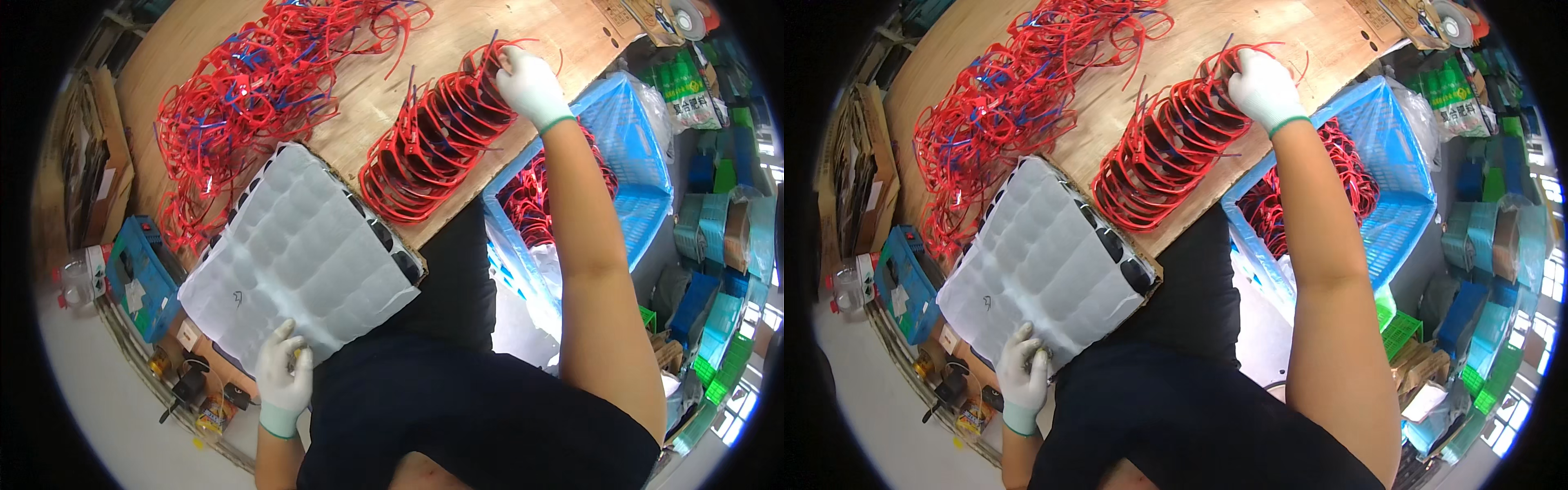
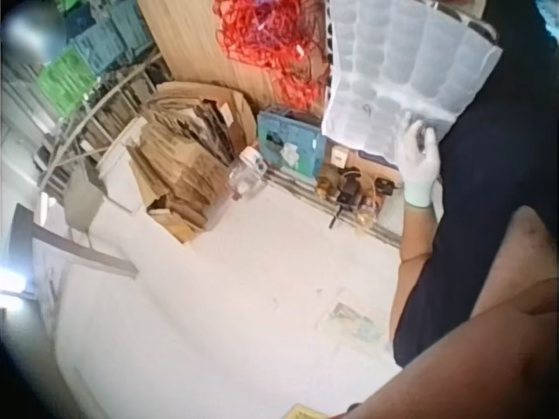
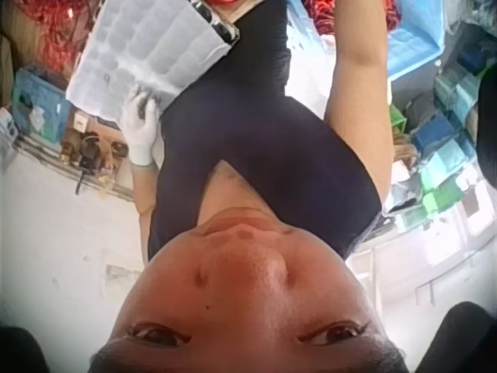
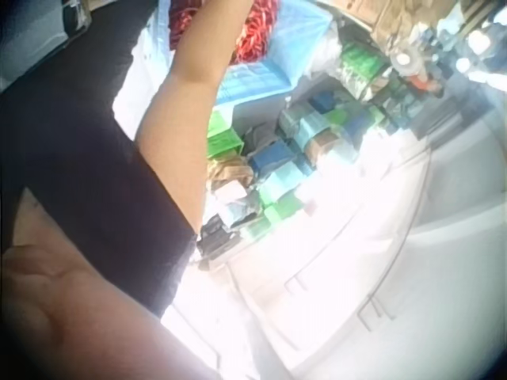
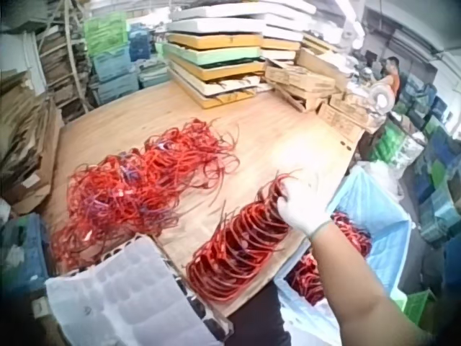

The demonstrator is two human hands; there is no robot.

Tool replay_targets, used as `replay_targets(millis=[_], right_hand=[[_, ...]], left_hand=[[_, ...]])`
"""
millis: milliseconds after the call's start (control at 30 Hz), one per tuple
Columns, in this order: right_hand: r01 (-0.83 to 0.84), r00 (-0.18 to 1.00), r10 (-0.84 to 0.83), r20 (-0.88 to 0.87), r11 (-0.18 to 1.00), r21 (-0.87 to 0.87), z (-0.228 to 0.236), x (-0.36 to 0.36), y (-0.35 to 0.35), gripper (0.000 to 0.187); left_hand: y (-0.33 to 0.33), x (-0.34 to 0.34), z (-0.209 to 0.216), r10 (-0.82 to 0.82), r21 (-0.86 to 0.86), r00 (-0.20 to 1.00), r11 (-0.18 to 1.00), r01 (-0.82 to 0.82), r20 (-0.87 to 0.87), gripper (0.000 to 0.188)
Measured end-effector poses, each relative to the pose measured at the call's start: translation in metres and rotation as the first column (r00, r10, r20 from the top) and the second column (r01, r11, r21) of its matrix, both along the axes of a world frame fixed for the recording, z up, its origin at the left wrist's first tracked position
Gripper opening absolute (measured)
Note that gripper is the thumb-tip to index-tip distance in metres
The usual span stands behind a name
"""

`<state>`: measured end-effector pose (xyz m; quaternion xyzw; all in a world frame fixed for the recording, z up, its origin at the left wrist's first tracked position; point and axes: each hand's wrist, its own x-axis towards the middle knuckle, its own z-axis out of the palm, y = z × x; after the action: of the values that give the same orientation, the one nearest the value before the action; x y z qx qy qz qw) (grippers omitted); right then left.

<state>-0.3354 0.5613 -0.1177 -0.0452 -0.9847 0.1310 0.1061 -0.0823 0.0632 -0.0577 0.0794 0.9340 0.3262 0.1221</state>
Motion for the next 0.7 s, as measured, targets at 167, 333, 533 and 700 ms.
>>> replay_targets(millis=[167,333,533,700], right_hand=[[-0.089,0.943,0.072,-0.325,0.995,-0.037,0.025,0.067,-0.032,0.031],[-0.135,0.990,0.102,-0.093,0.854,-0.502,0.034,0.184,-0.143,0.031],[-0.242,0.969,0.242,-0.052,0.883,-0.403,0.032,0.216,-0.226,0.043],[-0.292,0.923,0.298,0.245,0.955,-0.062,0.032,0.215,-0.240,0.036]], left_hand=[[-0.047,0.036,0.000,0.020,-0.262,1.000,0.965,-0.024,-0.017,0.035],[-0.065,0.058,-0.008,0.015,-0.340,0.999,0.940,-0.029,-0.044,0.042],[-0.072,0.059,-0.012,-0.011,-0.312,0.997,0.950,-0.014,-0.076,0.044],[-0.075,0.066,-0.022,0.021,-0.304,0.993,0.951,-0.056,-0.117,0.047]])
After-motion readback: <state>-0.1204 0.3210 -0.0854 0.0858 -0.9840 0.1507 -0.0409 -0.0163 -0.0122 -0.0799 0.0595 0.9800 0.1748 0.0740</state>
